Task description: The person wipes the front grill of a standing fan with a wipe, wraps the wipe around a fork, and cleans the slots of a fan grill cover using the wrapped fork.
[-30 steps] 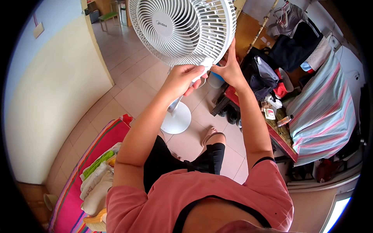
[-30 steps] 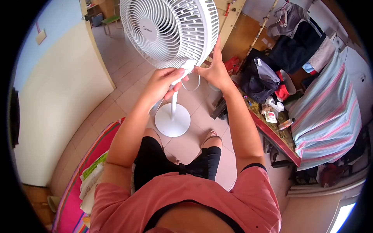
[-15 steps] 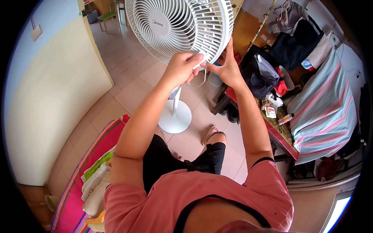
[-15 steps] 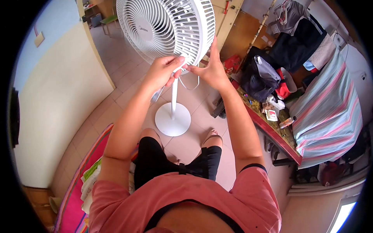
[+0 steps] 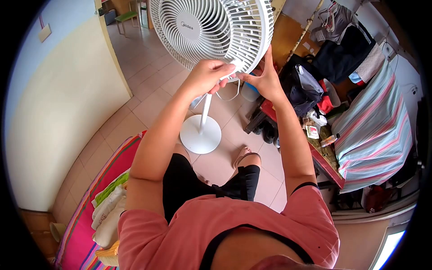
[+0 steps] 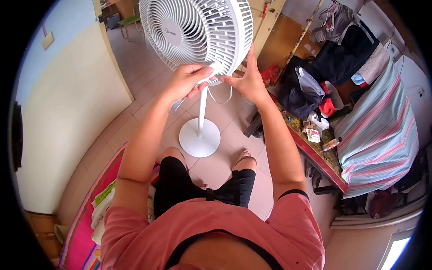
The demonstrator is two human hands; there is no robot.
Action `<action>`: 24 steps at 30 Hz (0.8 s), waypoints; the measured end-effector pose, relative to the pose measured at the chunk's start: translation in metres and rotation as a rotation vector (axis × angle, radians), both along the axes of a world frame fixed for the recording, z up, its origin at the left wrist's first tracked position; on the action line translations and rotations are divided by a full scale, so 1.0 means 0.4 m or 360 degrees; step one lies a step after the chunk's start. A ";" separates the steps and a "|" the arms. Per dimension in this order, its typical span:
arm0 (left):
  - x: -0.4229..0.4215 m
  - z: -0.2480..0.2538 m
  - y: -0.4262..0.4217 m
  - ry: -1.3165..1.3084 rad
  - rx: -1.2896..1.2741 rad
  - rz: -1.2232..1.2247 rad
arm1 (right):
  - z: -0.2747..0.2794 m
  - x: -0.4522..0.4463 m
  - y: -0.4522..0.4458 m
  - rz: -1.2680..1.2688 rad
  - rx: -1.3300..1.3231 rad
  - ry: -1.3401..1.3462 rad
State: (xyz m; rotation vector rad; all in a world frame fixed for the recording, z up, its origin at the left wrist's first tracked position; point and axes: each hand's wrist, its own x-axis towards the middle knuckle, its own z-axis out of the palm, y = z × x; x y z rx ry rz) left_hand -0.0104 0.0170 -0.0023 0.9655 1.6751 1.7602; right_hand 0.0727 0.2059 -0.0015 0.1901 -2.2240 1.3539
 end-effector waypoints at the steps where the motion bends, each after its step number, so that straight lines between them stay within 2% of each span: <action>1: 0.002 -0.002 -0.006 0.0000 -0.0002 0.0002 | -0.003 -0.001 0.002 -0.0029 0.0041 0.0015; 8: 0.052 -0.088 -0.092 -0.0127 -0.0028 0.0087 | -0.015 -0.008 0.003 0.0011 -0.0037 0.0012; 15: 0.044 -0.036 -0.068 -0.0155 0.0129 0.0065 | -0.011 -0.007 -0.001 0.0039 -0.0022 0.0051; 24: 0.031 -0.030 -0.015 -0.0128 0.0086 0.0045 | -0.014 -0.007 -0.003 -0.0049 0.0031 0.0038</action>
